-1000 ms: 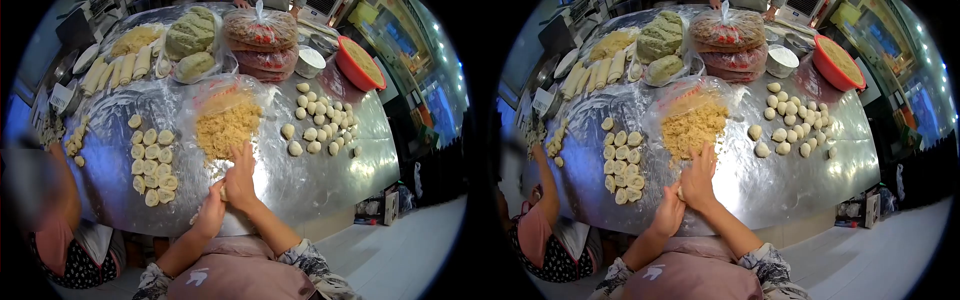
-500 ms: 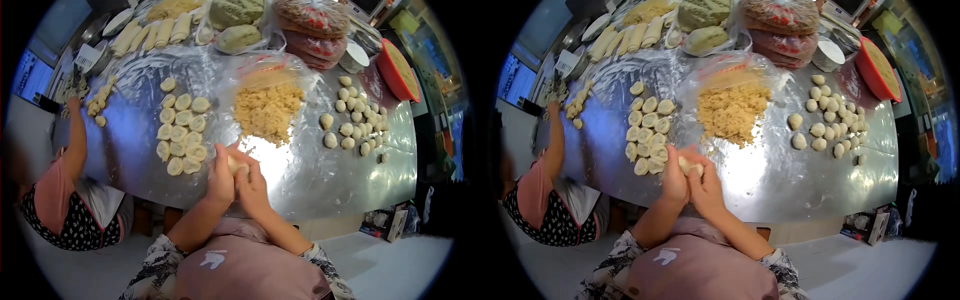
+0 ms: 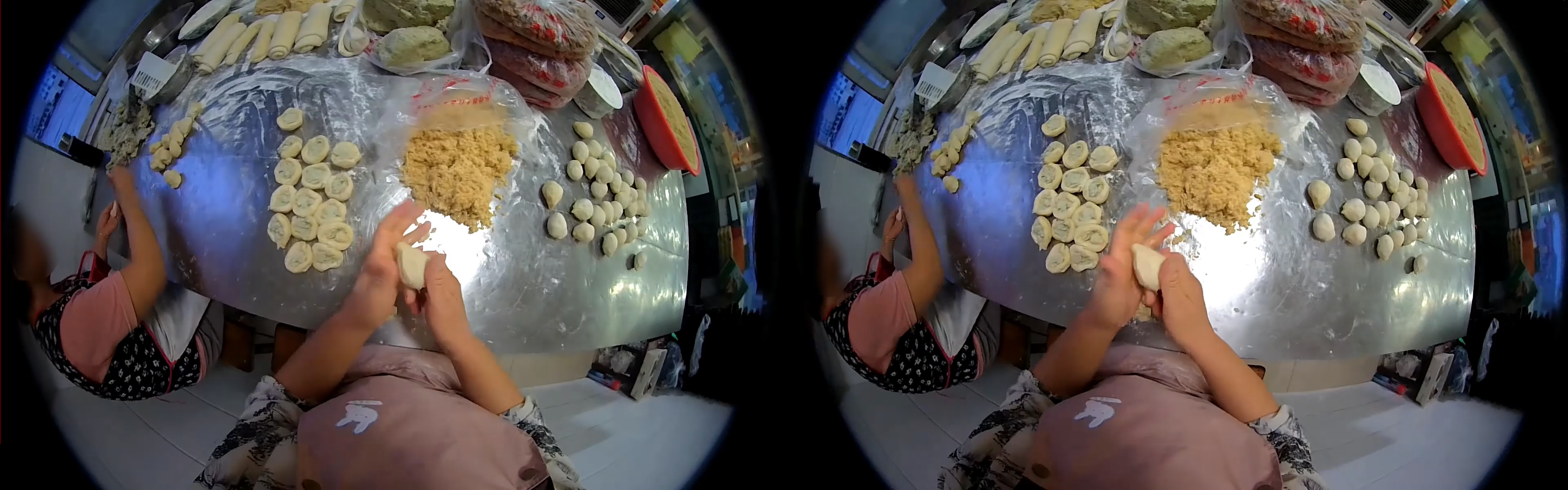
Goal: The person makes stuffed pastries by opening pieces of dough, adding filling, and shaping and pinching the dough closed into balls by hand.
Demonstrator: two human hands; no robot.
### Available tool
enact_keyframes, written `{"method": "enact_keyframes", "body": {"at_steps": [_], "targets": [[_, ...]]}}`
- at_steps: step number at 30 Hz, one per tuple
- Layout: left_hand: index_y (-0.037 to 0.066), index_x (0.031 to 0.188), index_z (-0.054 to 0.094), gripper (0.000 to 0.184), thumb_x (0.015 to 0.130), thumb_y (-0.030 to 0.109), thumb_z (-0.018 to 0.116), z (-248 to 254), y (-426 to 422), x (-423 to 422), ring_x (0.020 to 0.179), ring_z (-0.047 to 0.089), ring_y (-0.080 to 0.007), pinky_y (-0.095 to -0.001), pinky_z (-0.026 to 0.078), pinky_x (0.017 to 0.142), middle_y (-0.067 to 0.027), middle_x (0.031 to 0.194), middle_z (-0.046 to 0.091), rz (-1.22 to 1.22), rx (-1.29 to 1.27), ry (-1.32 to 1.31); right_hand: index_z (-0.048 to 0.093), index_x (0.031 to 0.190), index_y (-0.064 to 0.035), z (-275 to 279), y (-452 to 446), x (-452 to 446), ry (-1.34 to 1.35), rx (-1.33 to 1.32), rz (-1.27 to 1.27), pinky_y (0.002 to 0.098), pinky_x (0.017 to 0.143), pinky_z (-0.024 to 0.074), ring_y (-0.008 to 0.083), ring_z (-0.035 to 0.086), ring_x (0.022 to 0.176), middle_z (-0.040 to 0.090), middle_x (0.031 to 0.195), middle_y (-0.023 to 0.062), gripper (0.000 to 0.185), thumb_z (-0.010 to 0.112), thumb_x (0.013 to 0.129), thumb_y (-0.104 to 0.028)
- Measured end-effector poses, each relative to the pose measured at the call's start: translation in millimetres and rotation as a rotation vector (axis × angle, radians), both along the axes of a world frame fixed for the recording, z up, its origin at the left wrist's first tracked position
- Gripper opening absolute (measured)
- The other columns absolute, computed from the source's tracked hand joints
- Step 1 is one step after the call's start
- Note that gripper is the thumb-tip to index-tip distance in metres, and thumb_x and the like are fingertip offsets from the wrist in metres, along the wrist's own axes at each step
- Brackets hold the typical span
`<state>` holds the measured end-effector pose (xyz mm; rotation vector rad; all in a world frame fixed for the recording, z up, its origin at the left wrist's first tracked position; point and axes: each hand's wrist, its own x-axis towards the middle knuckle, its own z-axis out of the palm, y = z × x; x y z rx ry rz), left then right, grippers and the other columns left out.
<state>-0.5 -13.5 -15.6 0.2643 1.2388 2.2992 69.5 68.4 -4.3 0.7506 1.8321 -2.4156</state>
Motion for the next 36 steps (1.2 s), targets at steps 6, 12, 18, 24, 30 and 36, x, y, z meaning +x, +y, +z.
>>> {"method": "enact_keyframes", "body": {"at_steps": [6,12,18,24,30,36], "targets": [[0.000,0.123,0.051,0.042,0.100,0.033,0.039,-11.6,-10.5,-4.2,0.071,0.059,-0.0105,-0.0222,0.048,0.057,-0.0166,0.125,0.055,-0.163,-0.149,0.071,0.050,0.101,-0.0045,-21.2,-22.9,-10.2,0.295,0.655,-0.223,0.0243,0.045,0.0358,0.0100,0.045,0.050,0.053,0.065,0.0033,0.053,0.022,0.099,-0.051],[0.000,0.124,0.051,0.045,0.100,0.036,0.038,-6.0,-18.0,-5.0,0.057,0.057,-0.0098,-0.0232,0.048,0.052,-0.0117,0.117,0.059,-0.381,-0.130,-0.066,0.054,0.103,-0.0051,-2.1,1.6,2.4,-0.062,-0.024,0.031,0.0233,0.045,0.0366,0.0098,0.048,0.049,0.054,0.062,0.0019,0.071,0.015,0.093,-0.063],[-0.003,0.121,0.053,0.038,0.100,0.025,0.038,-20.7,-9.3,7.1,0.087,0.056,-0.0129,-0.0264,0.046,0.080,-0.0123,0.118,0.056,-0.165,-0.358,0.294,0.055,0.105,-0.0071,-14.1,4.2,11.3,-0.001,-0.077,-0.044,0.0218,0.051,0.0403,0.0093,0.049,0.056,0.055,0.076,0.0041,0.034,0.046,0.096,-0.039],[-0.006,0.131,0.037,0.046,0.092,0.015,0.051,-30.0,-72.6,-16.0,0.123,0.040,-0.0317,-0.0406,0.028,0.106,-0.0195,0.133,0.041,0.544,-1.048,0.868,0.054,0.088,-0.0056,-33.7,99.6,70.3,0.000,-0.281,-0.674,0.0227,0.041,0.0343,0.0091,0.042,0.044,0.056,0.066,0.0046,0.043,0.038,0.098,-0.044],[-0.002,0.125,0.045,0.047,0.093,0.031,0.054,-80.6,-145.7,-37.1,0.118,0.040,-0.0338,-0.0417,0.032,0.100,-0.0199,0.128,0.042,0.605,-1.644,0.426,0.051,0.110,-0.0043,-29.4,243.0,134.8,0.223,-0.070,-1.272,0.0234,0.049,0.0456,0.0129,0.055,0.060,0.063,0.090,0.0038,0.054,0.035,0.096,-0.054],[0.002,0.098,0.052,0.034,0.087,0.032,0.062,-70.3,-134.7,-43.9,0.093,0.052,-0.0303,-0.0404,0.041,0.081,-0.0158,0.100,0.057,0.439,-1.485,0.564,0.052,0.119,-0.0060,-24.5,217.1,100.5,0.064,0.060,-1.155,0.0243,0.058,0.0460,0.0130,0.057,0.066,0.063,0.097,0.0036,0.038,0.052,0.093,-0.033]]}}
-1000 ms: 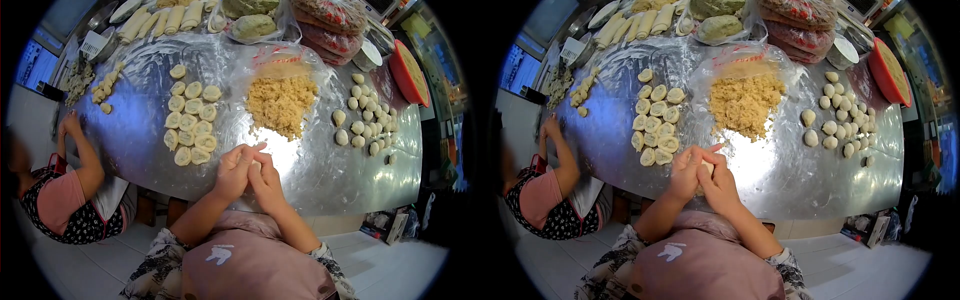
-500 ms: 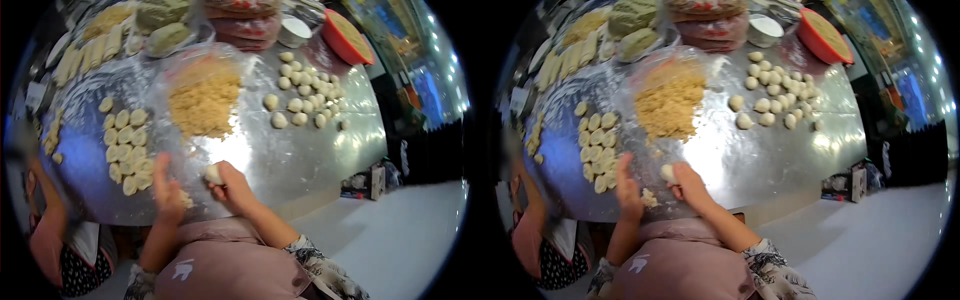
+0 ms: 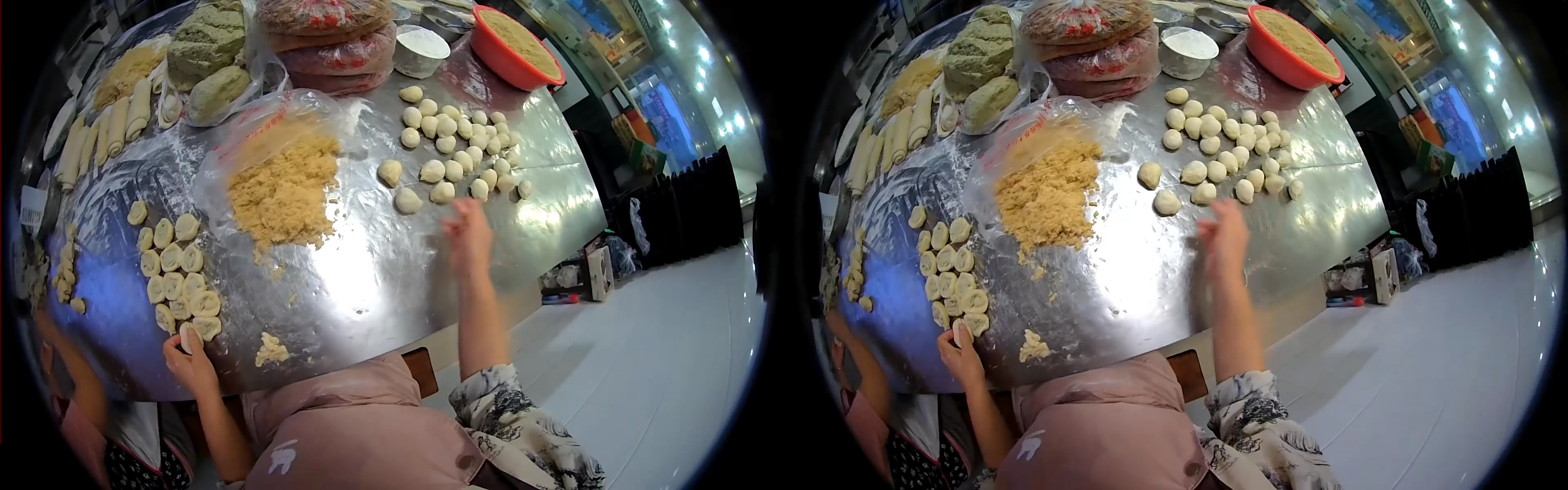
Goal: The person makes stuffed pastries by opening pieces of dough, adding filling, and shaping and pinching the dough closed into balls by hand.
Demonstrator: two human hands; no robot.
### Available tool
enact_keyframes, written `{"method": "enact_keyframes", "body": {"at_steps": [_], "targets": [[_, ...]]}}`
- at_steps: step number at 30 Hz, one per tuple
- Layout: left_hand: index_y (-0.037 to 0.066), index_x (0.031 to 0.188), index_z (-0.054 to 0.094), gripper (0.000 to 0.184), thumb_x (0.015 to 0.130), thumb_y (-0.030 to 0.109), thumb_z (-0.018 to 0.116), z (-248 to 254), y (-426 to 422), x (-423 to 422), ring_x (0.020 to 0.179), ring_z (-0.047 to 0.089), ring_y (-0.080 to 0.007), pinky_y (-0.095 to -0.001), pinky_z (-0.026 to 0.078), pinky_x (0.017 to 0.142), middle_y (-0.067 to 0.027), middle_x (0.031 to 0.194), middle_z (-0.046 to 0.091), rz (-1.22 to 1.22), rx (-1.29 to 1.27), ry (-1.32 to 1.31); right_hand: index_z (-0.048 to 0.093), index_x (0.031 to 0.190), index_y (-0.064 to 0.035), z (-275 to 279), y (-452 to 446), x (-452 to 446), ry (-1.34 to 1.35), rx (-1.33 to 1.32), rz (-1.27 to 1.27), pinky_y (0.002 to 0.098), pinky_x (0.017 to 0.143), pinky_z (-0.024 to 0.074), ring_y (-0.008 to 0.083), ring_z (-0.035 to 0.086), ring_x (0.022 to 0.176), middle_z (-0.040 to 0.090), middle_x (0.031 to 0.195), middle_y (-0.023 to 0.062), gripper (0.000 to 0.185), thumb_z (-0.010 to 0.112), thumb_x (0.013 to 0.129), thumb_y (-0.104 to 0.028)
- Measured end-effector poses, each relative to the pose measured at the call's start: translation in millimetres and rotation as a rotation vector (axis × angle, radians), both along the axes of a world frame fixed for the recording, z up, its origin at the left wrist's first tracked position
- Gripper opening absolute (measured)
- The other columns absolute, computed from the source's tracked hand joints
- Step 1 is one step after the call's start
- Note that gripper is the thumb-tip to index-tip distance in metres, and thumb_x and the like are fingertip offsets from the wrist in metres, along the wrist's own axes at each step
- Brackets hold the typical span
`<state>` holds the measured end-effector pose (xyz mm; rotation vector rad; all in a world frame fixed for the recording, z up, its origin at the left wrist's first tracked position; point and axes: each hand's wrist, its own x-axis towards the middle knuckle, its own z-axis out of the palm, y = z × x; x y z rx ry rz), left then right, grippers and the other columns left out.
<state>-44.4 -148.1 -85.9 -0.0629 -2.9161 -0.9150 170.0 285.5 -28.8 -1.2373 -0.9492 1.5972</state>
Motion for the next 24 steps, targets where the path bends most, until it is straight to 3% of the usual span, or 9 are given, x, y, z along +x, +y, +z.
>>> {"method": "enact_keyframes", "body": {"at_steps": [3,6,9,12,13,16,17,20,24], "targets": [[0.003,0.094,0.050,0.035,0.084,0.033,0.065,14.4,9.7,9.2,0.077,0.052,-0.0304,-0.0392,0.042,0.070,-0.0144,0.091,0.056,0.010,0.069,-0.066,0.059,0.109,-0.0028,5.7,-70.7,-40.0,-0.331,0.151,0.347,0.0243,0.060,0.0462,0.0080,0.055,0.066,0.061,0.083,0.0013,0.029,0.059,0.090,-0.025],[0.001,0.100,0.047,0.034,0.080,0.015,0.071,5.0,8.4,16.6,0.073,0.054,-0.0196,-0.0325,0.046,0.067,-0.0079,0.086,0.056,-0.092,0.264,0.140,0.054,0.117,-0.0029,-10.5,-113.0,-62.5,-0.556,0.634,0.715,0.0276,0.068,0.0489,0.0170,0.060,0.076,0.061,0.099,0.0107,0.042,0.068,0.082,-0.021],[-0.002,0.124,0.040,0.054,0.079,-0.002,0.069,15.3,11.5,20.4,0.082,0.057,-0.0122,-0.0241,0.047,0.074,-0.0072,0.091,0.056,0.055,0.745,-0.153,0.054,0.118,-0.0042,-19.2,-129.6,-84.6,-0.647,0.946,0.821,0.0355,0.075,0.0494,0.0277,0.059,0.090,0.055,0.112,0.0173,0.045,0.070,0.079,-0.020],[-0.003,0.121,0.048,0.039,0.086,0.005,0.063,34.3,8.7,16.9,0.085,0.058,-0.0145,-0.0275,0.049,0.079,-0.0059,0.093,0.057,0.176,1.066,-0.479,0.055,0.114,-0.0048,-21.1,-138.6,-108.6,-0.765,1.090,0.683,0.0411,0.081,0.0477,0.0337,0.054,0.099,0.051,0.116,0.0187,0.042,0.070,0.078,-0.021],[-0.002,0.118,0.049,0.033,0.088,0.008,0.060,41.3,8.7,16.6,0.086,0.057,-0.0145,-0.0270,0.048,0.078,-0.0059,0.094,0.057,0.173,1.177,-0.544,0.059,0.106,-0.0066,-30.1,-138.0,-117.4,-0.727,1.160,0.619,0.0402,0.077,0.0487,0.0341,0.057,0.091,0.055,0.106,0.0173,0.031,0.068,0.079,-0.019],[0.002,0.112,0.052,0.023,0.093,0.014,0.054,53.4,12.3,16.5,0.085,0.054,-0.0148,-0.0260,0.045,0.074,-0.0058,0.095,0.056,0.112,1.498,-0.751,0.061,0.095,-0.0077,-31.5,-137.0,-128.3,-0.779,0.940,0.867,0.0402,0.073,0.0491,0.0347,0.059,0.083,0.056,0.093,0.0162,0.018,0.066,0.080,-0.016],[0.003,0.110,0.052,0.020,0.093,0.015,0.053,55.9,14.1,16.8,0.084,0.053,-0.0150,-0.0260,0.044,0.073,-0.0057,0.094,0.056,0.064,1.591,-0.830,0.061,0.088,-0.0083,-31.8,-134.5,-126.4,-0.710,1.018,0.970,0.0409,0.069,0.0491,0.0346,0.059,0.075,0.055,0.085,0.0158,0.009,0.064,0.082,-0.014],[0.006,0.104,0.052,0.015,0.093,0.017,0.052,62.8,29.1,18.9,0.083,0.051,-0.0155,-0.0273,0.042,0.070,-0.0055,0.092,0.054,-0.048,1.735,-1.009,0.062,0.093,-0.0094,-13.0,-138.8,-103.8,-0.704,0.944,1.113,0.0405,0.070,0.0493,0.0335,0.059,0.075,0.056,0.087,0.0153,0.014,0.067,0.080,-0.014],[0.007,0.105,0.052,0.015,0.093,0.016,0.053,60.6,46.3,28.7,0.088,0.054,-0.0182,-0.0311,0.046,0.076,-0.0061,0.093,0.055,-0.042,1.682,-1.140,0.060,0.110,-0.0089,4.2,-135.6,-87.0,-0.743,0.649,0.998,0.0391,0.073,0.0496,0.0304,0.061,0.080,0.055,0.096,0.0158,0.039,0.074,0.075,-0.017]]}}
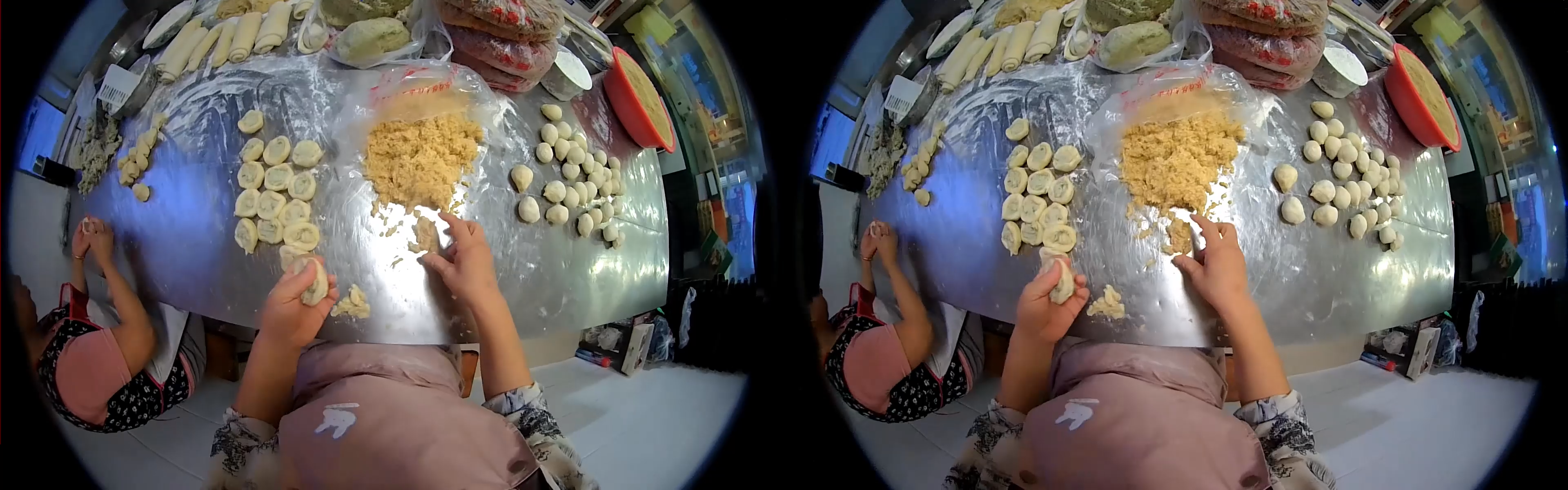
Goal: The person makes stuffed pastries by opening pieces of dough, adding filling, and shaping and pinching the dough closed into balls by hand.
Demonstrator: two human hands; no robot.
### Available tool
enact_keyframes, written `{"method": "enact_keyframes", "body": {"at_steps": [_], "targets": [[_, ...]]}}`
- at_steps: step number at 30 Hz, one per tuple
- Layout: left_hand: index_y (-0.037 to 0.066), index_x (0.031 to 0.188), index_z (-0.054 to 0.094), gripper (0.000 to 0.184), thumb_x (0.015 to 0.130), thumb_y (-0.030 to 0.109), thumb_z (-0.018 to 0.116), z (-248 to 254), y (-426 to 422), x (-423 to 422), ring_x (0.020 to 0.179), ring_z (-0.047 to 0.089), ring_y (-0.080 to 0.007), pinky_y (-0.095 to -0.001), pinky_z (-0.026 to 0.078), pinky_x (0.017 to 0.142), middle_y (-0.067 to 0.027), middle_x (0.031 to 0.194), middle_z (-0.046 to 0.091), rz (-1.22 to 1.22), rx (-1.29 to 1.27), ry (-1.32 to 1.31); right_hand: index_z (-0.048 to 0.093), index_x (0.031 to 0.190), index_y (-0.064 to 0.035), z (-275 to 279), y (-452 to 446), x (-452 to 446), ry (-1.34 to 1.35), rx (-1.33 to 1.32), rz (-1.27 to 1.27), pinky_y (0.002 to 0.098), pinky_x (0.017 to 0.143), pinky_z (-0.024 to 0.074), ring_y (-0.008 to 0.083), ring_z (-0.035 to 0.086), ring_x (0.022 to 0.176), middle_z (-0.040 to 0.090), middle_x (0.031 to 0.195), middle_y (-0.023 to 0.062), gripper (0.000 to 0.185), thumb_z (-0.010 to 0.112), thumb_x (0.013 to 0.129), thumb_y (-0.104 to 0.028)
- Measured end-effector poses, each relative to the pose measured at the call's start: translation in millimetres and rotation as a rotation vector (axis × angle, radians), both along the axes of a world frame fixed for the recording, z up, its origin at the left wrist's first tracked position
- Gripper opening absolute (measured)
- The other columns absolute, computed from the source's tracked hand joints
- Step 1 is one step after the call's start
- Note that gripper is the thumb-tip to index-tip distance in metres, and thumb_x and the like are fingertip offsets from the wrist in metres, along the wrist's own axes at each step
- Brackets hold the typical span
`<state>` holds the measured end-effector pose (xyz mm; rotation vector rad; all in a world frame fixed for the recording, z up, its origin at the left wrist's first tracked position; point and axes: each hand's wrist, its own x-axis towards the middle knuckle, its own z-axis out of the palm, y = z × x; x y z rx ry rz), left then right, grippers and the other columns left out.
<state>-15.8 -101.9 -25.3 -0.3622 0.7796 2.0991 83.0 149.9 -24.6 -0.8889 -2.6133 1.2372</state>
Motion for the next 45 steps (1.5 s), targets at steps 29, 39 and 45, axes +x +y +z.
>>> {"method": "enact_keyframes", "body": {"at_steps": [29,39,45], "targets": [[0.000,0.123,0.044,0.027,0.097,0.009,0.043,-27.6,103.2,20.6,0.106,0.052,-0.0225,-0.0356,0.043,0.094,-0.0125,0.116,0.051,-0.079,-0.087,0.122,0.059,0.113,-0.0054,17.4,-37.7,-14.5,0.238,-0.114,0.236,0.0366,0.077,0.0509,0.0346,0.062,0.090,0.063,0.101,0.0182,0.027,0.058,0.087,-0.012],[0.002,0.123,0.042,0.027,0.097,0.008,0.042,-35.2,107.6,26.0,0.103,0.054,-0.0218,-0.0354,0.045,0.093,-0.0119,0.110,0.053,-0.136,-0.191,0.233,0.059,0.112,-0.0057,13.3,-42.2,-6.2,0.226,-0.110,0.111,0.0339,0.072,0.0529,0.0296,0.066,0.083,0.066,0.095,0.0159,0.027,0.060,0.085,-0.009],[0.004,0.124,0.043,0.027,0.097,0.008,0.040,-30.9,102.0,23.1,0.104,0.053,-0.0220,-0.0356,0.045,0.092,-0.0121,0.115,0.051,-0.103,-0.101,0.282,0.055,0.118,-0.0061,14.1,-50.8,-8.9,0.304,-0.188,0.089,0.0308,0.069,0.0537,0.0249,0.067,0.080,0.067,0.094,0.0138,0.036,0.064,0.083,-0.010]]}}
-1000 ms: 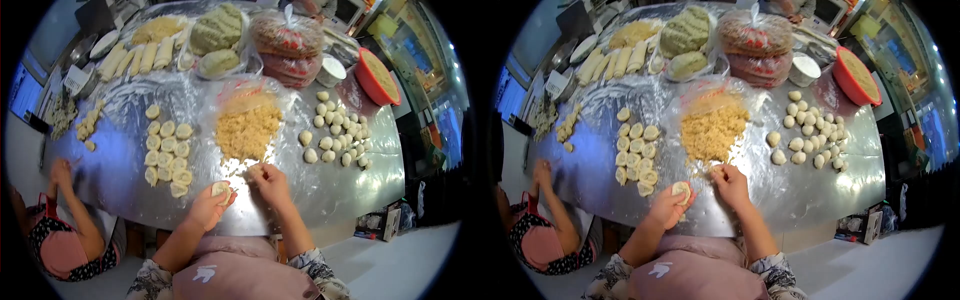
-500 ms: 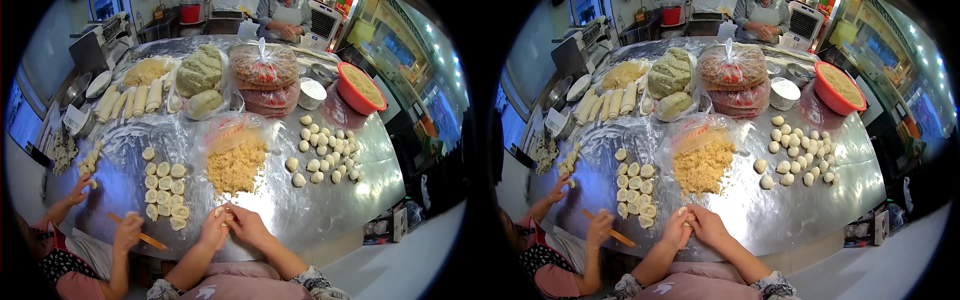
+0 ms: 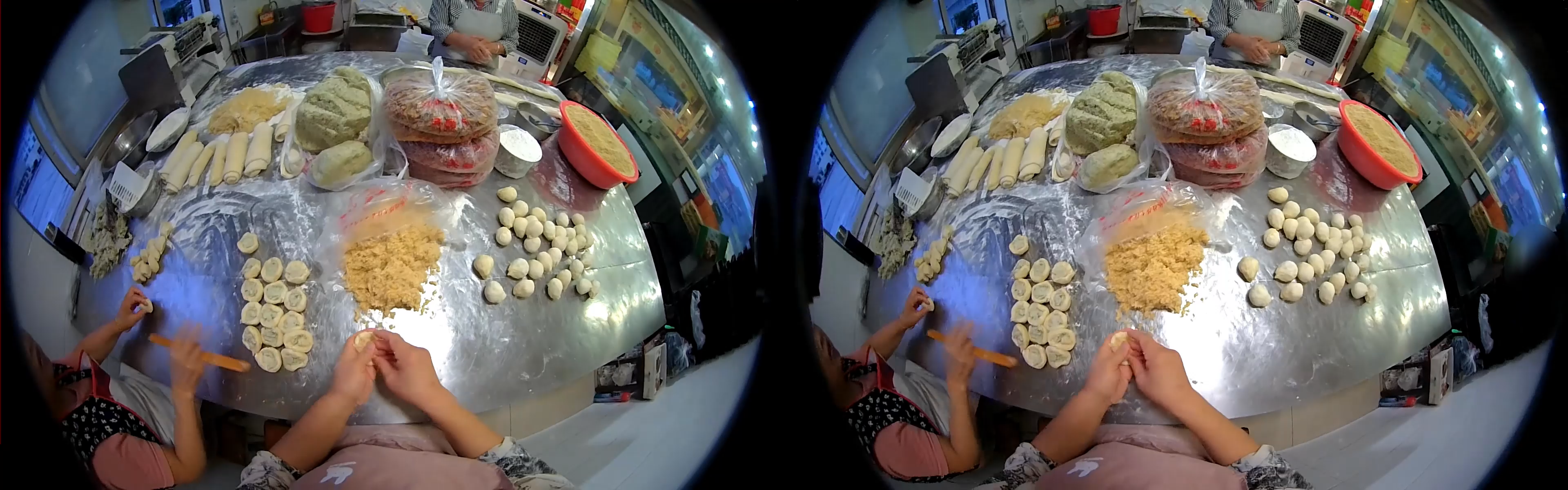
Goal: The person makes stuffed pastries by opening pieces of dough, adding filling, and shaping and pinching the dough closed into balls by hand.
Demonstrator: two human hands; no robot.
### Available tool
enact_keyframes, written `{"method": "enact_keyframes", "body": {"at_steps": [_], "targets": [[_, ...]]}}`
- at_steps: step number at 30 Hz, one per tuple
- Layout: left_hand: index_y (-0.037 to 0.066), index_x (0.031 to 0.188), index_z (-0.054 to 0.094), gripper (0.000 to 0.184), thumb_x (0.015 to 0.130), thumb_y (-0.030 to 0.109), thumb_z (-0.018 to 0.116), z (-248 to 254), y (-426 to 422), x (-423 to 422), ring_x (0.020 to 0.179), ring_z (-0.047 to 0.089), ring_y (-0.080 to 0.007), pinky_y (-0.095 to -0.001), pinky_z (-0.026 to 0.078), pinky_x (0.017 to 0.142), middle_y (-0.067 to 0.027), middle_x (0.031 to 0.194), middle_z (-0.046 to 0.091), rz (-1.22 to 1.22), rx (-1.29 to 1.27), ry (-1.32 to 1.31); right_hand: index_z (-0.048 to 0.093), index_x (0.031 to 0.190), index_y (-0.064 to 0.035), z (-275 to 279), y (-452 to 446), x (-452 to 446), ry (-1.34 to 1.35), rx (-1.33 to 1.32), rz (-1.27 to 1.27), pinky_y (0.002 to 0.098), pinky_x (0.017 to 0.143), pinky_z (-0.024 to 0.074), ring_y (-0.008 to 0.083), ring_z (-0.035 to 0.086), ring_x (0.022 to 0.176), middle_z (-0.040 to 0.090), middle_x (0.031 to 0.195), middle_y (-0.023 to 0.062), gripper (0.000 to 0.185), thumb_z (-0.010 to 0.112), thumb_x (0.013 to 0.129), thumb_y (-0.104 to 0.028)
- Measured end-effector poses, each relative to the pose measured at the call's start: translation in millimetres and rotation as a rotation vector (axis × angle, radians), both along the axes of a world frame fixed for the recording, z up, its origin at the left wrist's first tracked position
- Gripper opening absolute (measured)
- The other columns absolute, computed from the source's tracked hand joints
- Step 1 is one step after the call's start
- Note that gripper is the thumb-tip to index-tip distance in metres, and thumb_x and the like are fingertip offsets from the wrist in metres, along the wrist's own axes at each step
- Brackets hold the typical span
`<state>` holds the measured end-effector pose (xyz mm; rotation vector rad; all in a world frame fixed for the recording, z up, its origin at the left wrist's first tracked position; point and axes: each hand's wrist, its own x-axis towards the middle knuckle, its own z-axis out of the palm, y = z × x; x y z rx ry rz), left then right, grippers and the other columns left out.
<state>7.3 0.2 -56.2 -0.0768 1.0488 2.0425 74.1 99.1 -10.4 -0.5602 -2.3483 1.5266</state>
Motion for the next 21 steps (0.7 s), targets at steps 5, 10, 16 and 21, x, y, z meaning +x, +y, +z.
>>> {"method": "enact_keyframes", "body": {"at_steps": [5,10,16,21], "targets": [[0.003,0.127,0.042,0.031,0.097,0.010,0.040,23.0,-6.3,-14.8,0.111,0.053,-0.0252,-0.0394,0.044,0.095,-0.0142,0.121,0.050,-0.028,0.119,-0.235,0.047,0.125,-0.0003,16.8,18.6,9.8,0.000,0.102,0.046,0.0367,0.091,0.0456,0.0325,0.053,0.114,0.054,0.123,0.0202,0.056,0.069,0.081,-0.026],[0.004,0.131,0.039,0.035,0.098,0.013,0.040,39.5,-6.3,-11.0,0.113,0.053,-0.0243,-0.0382,0.044,0.096,-0.0135,0.124,0.049,-0.189,0.206,-0.350,0.031,0.135,-0.0013,-12.2,14.6,5.2,0.080,0.384,0.231,0.0564,0.107,0.0161,0.0429,0.024,0.134,0.036,0.140,0.0186,0.086,0.074,0.072,-0.041],[0.004,0.135,0.033,0.040,0.096,0.009,0.039,-0.6,-19.2,-6.7,0.115,0.052,-0.0221,-0.0346,0.044,0.097,-0.0121,0.128,0.047,-0.282,0.081,-0.153,0.047,0.122,-0.0060,-27.0,3.2,-5.0,0.247,0.494,0.203,0.0540,0.107,0.0176,0.0408,0.034,0.130,0.051,0.130,0.0107,0.063,0.062,0.079,-0.049],[0.004,0.137,0.030,0.042,0.096,0.009,0.037,10.3,-9.5,2.6,0.123,0.045,-0.0227,-0.0360,0.039,0.103,-0.0122,0.134,0.042,-0.253,0.130,-0.093,0.054,0.117,-0.0057,-22.3,-2.6,-7.2,0.290,0.383,0.126,0.0523,0.108,0.0170,0.0392,0.035,0.131,0.058,0.117,0.0114,0.044,0.042,0.095,-0.042]]}}
